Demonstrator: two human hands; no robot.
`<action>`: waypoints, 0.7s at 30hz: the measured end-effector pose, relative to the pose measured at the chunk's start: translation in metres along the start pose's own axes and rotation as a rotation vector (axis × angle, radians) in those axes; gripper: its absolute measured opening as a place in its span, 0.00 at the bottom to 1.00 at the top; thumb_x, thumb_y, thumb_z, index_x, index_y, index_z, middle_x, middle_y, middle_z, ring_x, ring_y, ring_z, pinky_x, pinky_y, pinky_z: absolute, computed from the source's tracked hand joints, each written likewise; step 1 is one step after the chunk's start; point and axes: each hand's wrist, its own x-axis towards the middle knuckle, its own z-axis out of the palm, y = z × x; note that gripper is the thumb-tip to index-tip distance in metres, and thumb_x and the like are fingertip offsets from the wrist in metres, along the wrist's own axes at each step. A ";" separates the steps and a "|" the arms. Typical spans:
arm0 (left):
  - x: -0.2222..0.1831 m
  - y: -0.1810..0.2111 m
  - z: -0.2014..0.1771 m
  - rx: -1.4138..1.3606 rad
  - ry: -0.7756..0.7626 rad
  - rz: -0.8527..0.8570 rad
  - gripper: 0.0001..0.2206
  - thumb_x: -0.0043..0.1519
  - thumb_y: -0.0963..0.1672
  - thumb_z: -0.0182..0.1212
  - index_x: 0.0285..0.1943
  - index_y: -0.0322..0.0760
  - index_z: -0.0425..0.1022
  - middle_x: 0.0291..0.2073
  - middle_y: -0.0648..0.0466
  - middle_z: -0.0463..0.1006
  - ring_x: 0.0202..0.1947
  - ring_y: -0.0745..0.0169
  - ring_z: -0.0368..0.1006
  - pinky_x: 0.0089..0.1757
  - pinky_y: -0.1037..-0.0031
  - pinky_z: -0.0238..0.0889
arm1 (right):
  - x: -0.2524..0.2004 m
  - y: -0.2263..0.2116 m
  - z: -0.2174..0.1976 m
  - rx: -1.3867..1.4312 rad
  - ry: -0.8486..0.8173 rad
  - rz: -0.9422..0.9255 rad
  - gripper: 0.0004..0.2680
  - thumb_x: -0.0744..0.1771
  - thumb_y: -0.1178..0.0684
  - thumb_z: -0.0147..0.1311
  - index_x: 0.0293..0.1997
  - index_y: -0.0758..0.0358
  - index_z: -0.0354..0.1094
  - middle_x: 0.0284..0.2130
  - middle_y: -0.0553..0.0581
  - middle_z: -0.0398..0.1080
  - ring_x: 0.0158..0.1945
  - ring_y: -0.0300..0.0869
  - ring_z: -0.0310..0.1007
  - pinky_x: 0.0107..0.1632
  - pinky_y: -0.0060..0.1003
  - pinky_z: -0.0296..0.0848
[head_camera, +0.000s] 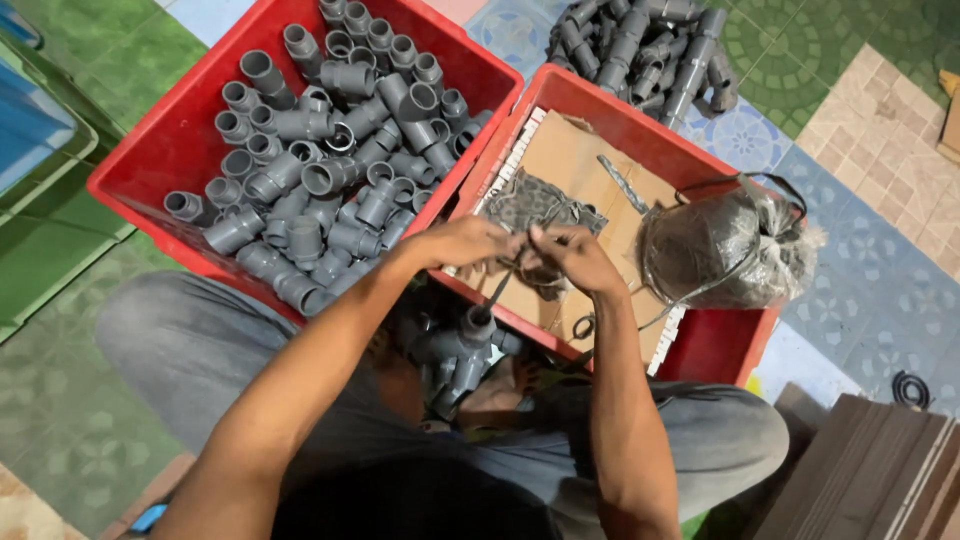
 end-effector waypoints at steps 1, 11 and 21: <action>0.006 -0.010 0.002 -0.002 -0.007 -0.004 0.18 0.62 0.53 0.55 0.47 0.37 0.79 0.28 0.42 0.80 0.24 0.59 0.72 0.23 0.78 0.70 | 0.001 0.004 0.003 0.004 0.003 0.007 0.16 0.70 0.56 0.50 0.17 0.62 0.66 0.12 0.52 0.60 0.17 0.36 0.56 0.28 0.30 0.59; 0.015 -0.036 0.024 0.053 -0.153 0.063 0.15 0.67 0.47 0.51 0.46 0.31 0.77 0.35 0.43 0.83 0.26 0.60 0.79 0.28 0.74 0.74 | -0.022 0.017 -0.038 -0.601 -0.275 0.809 0.22 0.58 0.43 0.72 0.52 0.63 0.71 0.36 0.69 0.76 0.34 0.53 0.79 0.39 0.44 0.79; 0.011 -0.046 0.034 0.238 -0.228 0.307 0.13 0.65 0.52 0.56 0.42 0.48 0.84 0.36 0.45 0.81 0.37 0.49 0.75 0.45 0.62 0.69 | -0.035 0.031 -0.036 -0.622 -0.525 0.263 0.10 0.62 0.58 0.46 0.29 0.74 0.76 0.24 0.77 0.74 0.32 0.65 0.76 0.43 0.57 0.70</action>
